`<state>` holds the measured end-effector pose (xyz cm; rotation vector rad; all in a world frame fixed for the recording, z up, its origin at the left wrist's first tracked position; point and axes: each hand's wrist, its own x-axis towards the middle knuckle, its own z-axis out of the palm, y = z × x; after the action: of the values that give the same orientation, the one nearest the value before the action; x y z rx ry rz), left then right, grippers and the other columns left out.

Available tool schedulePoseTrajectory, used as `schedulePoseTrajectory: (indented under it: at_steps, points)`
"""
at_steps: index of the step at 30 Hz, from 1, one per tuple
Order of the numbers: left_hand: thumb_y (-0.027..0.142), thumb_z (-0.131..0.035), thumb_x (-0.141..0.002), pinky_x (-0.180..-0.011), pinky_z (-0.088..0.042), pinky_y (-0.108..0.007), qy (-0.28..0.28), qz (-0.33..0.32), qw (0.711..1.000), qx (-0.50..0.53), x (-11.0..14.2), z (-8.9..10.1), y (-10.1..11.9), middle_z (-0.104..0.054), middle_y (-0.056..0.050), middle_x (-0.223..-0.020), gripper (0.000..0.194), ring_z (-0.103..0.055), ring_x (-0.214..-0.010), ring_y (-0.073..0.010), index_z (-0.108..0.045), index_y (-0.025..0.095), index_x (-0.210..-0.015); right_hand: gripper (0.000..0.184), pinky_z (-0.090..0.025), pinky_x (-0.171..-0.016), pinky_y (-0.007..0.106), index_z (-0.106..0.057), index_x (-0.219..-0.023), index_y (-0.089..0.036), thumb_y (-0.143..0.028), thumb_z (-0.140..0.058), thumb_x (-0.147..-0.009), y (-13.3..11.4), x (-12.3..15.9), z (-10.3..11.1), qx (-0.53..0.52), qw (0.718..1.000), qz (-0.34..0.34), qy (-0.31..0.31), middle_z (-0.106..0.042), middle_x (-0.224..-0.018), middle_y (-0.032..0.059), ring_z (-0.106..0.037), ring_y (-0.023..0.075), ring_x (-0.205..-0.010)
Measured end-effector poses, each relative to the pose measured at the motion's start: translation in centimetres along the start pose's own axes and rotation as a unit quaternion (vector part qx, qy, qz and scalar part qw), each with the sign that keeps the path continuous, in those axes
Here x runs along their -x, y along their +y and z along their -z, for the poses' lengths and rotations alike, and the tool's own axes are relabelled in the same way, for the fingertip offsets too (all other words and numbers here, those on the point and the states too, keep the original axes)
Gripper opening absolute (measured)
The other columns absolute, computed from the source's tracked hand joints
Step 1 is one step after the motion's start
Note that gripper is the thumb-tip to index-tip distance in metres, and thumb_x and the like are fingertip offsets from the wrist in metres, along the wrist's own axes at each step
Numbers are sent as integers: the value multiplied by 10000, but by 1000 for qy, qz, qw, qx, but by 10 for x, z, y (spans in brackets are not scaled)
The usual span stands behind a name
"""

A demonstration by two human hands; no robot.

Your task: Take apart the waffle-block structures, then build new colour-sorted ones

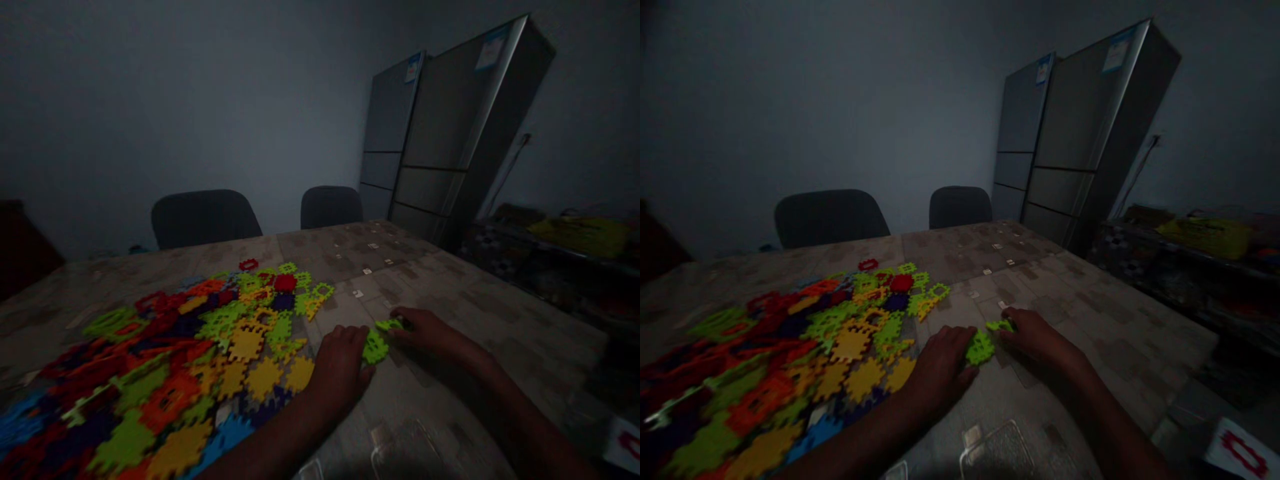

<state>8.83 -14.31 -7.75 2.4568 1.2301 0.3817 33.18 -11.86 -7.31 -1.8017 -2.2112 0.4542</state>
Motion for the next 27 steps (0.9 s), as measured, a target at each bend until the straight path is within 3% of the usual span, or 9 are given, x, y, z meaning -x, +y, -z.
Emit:
schedulePoseTrajectory:
  at_steps: [3, 9, 14, 18, 24, 27]
  points:
    - [232, -670, -867, -1075, -396, -419, 6, 1, 1000, 1, 0, -1, -1, -608, -104, -1384, 608, -513, -1234, -306, -510, 160, -1449, 432, -507, -841, 357, -683, -1214, -144, -378, -443, -942, 6, 2, 6, -30, 999, -9, 13, -754, -1120, 147, -704, 291, -975]
    - [236, -664, -873, -1068, -401, -430, 3, -3, 1000, -4, -1, -2, -2, -603, -107, -1389, 601, -513, -1233, -311, -507, 164, -1449, 273, -484, -700, 310, -739, -952, -162, -322, -541, -854, 4, -2, -7, -50, 998, -32, 22, -775, -873, 92, -692, 246, -771]
    - [231, -661, -873, -1061, -406, -425, -1, 0, 1000, -6, 1, -2, 0, -600, -109, -1394, 598, -515, -1227, -308, -503, 161, -1446, 225, -443, -644, 291, -726, -809, -179, -350, -584, -847, 1, -1, -14, -48, 996, -63, 45, -765, -804, 87, -679, 230, -719]
    - [234, -668, -870, -1059, -406, -411, -1, 0, 1000, -5, 1, 0, 0, -605, -97, -1387, 601, -514, -1228, -302, -503, 170, -1445, 285, -442, -673, 298, -725, -860, -186, -395, -537, -902, 0, 3, -10, -48, 996, -58, 57, -764, -814, 77, -687, 232, -759]
    - [233, -664, -871, -1066, -399, -404, 3, 1, 1000, -4, -2, -1, 0, -605, -96, -1389, 597, -511, -1238, -300, -503, 169, -1442, 192, -436, -719, 300, -716, -865, -184, -314, -574, -860, -6, 0, -11, -33, 997, -46, 59, -760, -879, 83, -674, 228, -807]
    - [240, -659, -873, -1074, -391, -415, 6, 0, 1000, -4, 0, -2, -1, -595, -99, -1403, 606, -506, -1240, -304, -491, 169, -1452, 233, -441, -713, 297, -713, -863, -182, -321, -529, -894, -8, 0, -9, -30, 997, -52, 56, -754, -863, 81, -673, 221, -782]
